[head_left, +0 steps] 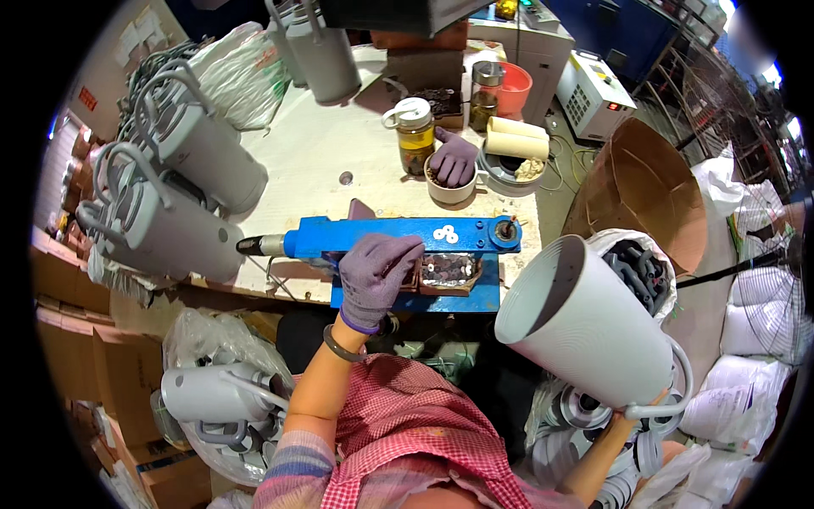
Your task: The person assembles grey plastic sprayers by attaching handles to the main body using a blue heating tool. They pick up a sprayer body, place it on the heated tool, and press a handle onto the connection point to fuse them. The person repeats this process for multiple units, placing the finished sprayers on a nearby table.
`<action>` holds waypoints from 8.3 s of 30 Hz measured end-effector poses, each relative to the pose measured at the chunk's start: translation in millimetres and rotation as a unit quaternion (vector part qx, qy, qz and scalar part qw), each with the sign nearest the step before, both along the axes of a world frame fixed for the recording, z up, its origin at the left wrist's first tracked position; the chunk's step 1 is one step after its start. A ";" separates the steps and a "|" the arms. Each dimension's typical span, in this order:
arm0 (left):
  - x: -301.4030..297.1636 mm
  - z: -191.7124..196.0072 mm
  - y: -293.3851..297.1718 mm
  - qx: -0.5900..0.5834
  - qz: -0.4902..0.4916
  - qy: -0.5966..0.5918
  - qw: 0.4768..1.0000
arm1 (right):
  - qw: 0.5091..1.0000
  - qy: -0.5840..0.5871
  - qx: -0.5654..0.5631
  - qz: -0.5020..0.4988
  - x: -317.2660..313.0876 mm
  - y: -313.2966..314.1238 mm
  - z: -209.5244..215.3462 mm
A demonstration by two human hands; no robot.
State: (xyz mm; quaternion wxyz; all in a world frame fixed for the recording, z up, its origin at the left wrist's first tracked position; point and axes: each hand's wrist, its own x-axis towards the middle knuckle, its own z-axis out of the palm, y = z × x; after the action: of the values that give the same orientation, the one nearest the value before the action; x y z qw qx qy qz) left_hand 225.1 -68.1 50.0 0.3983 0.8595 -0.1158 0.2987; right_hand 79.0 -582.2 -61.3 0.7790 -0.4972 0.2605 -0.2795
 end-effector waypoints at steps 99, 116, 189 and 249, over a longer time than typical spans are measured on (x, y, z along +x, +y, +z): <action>-33.1 -50.0 67.0 -0.320 0.108 0.153 0.929 | 0.664 0.547 -0.422 0.285 -114.6 -105.8 -61.7; -35.5 -55.3 86.3 -0.326 0.094 0.081 0.937 | 0.593 0.369 -0.633 0.333 200.3 26.3 -85.6; -28.0 -18.7 56.9 -0.349 0.029 0.178 0.920 | 0.652 -0.019 -0.465 0.598 265.7 313.6 230.5; -27.0 -21.0 61.4 -0.281 0.038 0.228 0.931 | 0.662 0.058 -0.404 0.628 267.8 324.2 222.2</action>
State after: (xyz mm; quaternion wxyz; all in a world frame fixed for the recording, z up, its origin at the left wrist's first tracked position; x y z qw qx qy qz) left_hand 198.1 -6.7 29.0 0.6276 0.7611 0.0997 0.1297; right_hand 346.8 -258.0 160.9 0.4751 -0.8241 -0.2077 0.2279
